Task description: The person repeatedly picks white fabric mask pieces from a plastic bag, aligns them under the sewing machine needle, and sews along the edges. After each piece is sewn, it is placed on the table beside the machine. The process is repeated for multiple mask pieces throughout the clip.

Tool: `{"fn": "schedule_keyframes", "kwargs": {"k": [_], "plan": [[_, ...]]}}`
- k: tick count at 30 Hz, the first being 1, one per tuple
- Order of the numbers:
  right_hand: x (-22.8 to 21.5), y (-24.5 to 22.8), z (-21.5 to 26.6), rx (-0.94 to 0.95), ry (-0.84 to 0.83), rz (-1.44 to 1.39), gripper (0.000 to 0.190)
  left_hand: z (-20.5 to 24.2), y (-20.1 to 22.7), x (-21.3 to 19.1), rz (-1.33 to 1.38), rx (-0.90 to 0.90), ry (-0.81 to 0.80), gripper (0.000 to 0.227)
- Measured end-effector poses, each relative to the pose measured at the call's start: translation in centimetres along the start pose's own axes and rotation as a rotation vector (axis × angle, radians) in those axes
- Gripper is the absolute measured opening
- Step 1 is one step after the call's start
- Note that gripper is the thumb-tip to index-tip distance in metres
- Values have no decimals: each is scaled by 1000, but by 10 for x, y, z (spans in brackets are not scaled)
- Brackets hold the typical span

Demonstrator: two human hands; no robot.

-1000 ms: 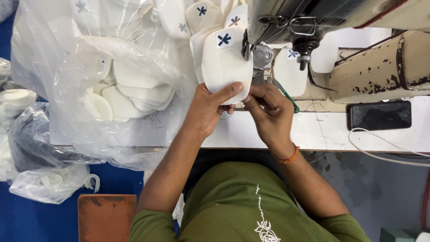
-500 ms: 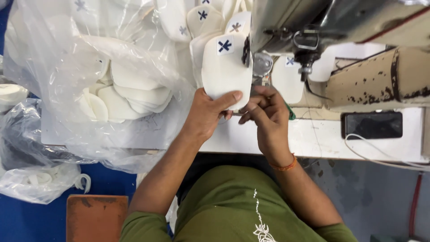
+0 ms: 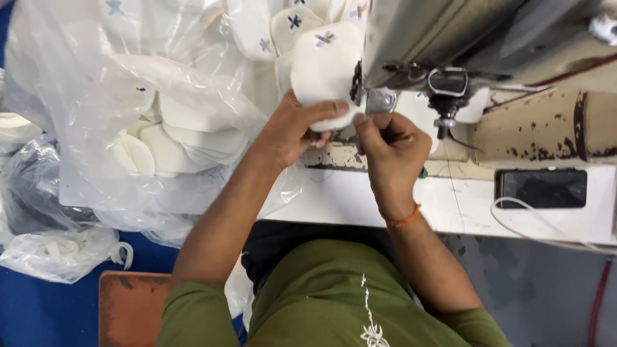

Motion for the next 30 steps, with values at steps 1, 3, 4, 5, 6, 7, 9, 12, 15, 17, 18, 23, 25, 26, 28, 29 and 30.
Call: {"fn": "schedule_keyframes", "kwargs": {"k": [1,3,4,5,6,7,9,12,15,17,18,23,25,26,28,29,30], "plan": [[-3,0,2,12,8,1,18,3,-6,6,7,-13,-1,30],[-1,-5,-4,2,-60,-79,18,9,-4,7,-4,24,151,31],[-4,-8,-5,-11,-55,-86,18,13,-4,19,-18,27,144,31],[-4,-8,-7,20,-107,-94,19,19,-2,27,-9,90,213,29],[-6,-5,-4,70,-155,-99,19,27,-8,35,12,138,286,28],[-5,-8,-5,76,-145,-103,19,26,-12,39,12,127,283,28],[-3,-14,0,75,-183,-89,13,31,-25,47,31,226,332,22],[-3,-12,-2,39,-168,-41,13,22,-34,44,-65,305,364,22],[-5,-6,-7,50,-132,-29,15,13,-39,40,-120,340,436,20],[-5,3,-6,22,-113,-34,16,8,-43,38,-76,325,453,19],[-5,4,-8,-14,-95,-39,17,4,-43,36,-35,316,466,18],[-13,10,-6,-87,-151,29,19,2,-33,31,-50,322,505,22],[-17,12,-2,-104,-216,46,18,6,-36,21,1,281,510,23],[-21,17,2,-26,-213,96,16,8,-39,17,62,263,471,30],[-32,25,11,39,-209,152,14,15,-33,9,123,255,424,37],[-37,32,17,93,-220,192,15,21,-27,2,212,272,436,30],[-43,38,24,149,-230,235,17,27,-21,-3,305,288,449,28]]}}
Point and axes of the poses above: each hand's wrist, its own z-axis away from the middle knuckle, its own x-axis out of the palm, y = z × x, the point moved 6 cm from there along -z, towards the middle knuckle, and after that the axes turned 15 degrees about -y, right-handed, at the moved point
